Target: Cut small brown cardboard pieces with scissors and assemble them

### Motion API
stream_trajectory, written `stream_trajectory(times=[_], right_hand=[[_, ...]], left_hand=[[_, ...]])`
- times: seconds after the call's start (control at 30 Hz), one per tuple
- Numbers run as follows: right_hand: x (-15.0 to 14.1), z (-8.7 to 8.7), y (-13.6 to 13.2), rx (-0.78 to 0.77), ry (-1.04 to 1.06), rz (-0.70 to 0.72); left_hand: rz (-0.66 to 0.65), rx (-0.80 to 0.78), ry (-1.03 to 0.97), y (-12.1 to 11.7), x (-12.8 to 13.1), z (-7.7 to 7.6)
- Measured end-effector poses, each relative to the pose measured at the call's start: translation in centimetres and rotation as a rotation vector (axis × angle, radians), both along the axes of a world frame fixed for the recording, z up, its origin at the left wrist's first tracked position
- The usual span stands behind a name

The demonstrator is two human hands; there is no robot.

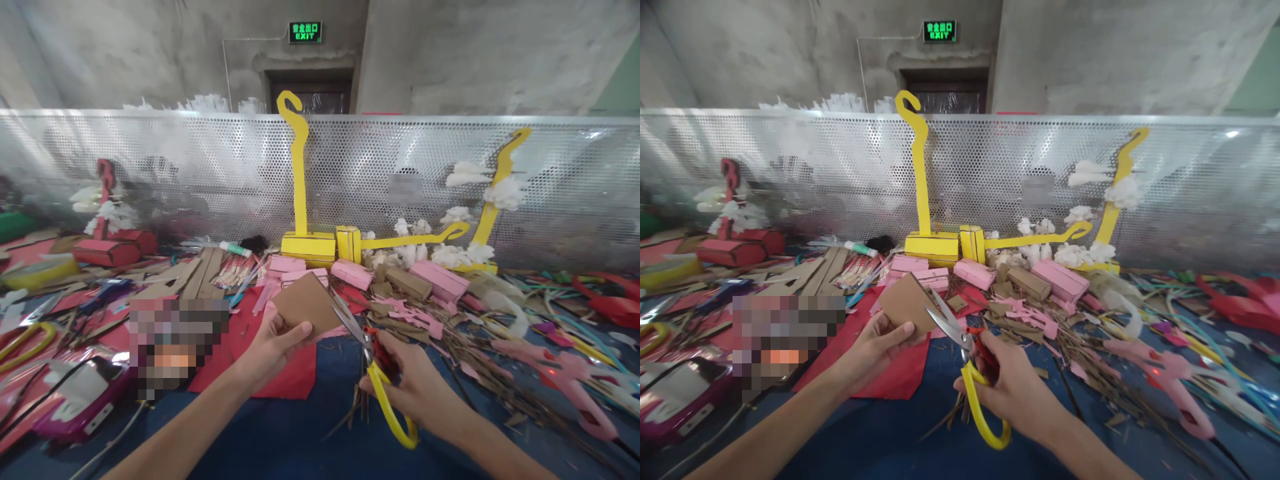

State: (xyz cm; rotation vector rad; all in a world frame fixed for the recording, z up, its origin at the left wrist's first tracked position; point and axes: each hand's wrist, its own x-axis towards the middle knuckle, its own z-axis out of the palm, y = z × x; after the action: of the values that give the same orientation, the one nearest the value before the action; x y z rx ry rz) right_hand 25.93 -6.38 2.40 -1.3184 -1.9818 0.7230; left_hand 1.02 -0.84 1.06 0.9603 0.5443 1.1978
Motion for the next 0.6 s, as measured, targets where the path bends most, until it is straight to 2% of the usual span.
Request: stream_trajectory(times=[0.1,0.27,0.43,0.53,0.6], right_hand=[[0.1,0.0,0.1,0.023,-0.029,-0.009],[0.4,-0.2,0.4,0.064,-0.100,-0.011],[1.1,-0.3,0.9,0.155,-0.190,-0.035],[1.5,-0.4,1.1,0.165,-0.222,-0.041],[1.8,-0.6,1.2,0.206,-0.267,-0.044]], left_hand=[[0.032,0.002,0.014,0.3,-0.1,-0.1],[0.160,0.138,0.084,1.6,-1.6,-0.1],[0.138,0.276,0.391,2.5,-3.5,0.3],[0.087,0.350,0.519,2.1,-3.6,1.1],[0.002,0.506,0.575,1.5,-3.2,1.7]])
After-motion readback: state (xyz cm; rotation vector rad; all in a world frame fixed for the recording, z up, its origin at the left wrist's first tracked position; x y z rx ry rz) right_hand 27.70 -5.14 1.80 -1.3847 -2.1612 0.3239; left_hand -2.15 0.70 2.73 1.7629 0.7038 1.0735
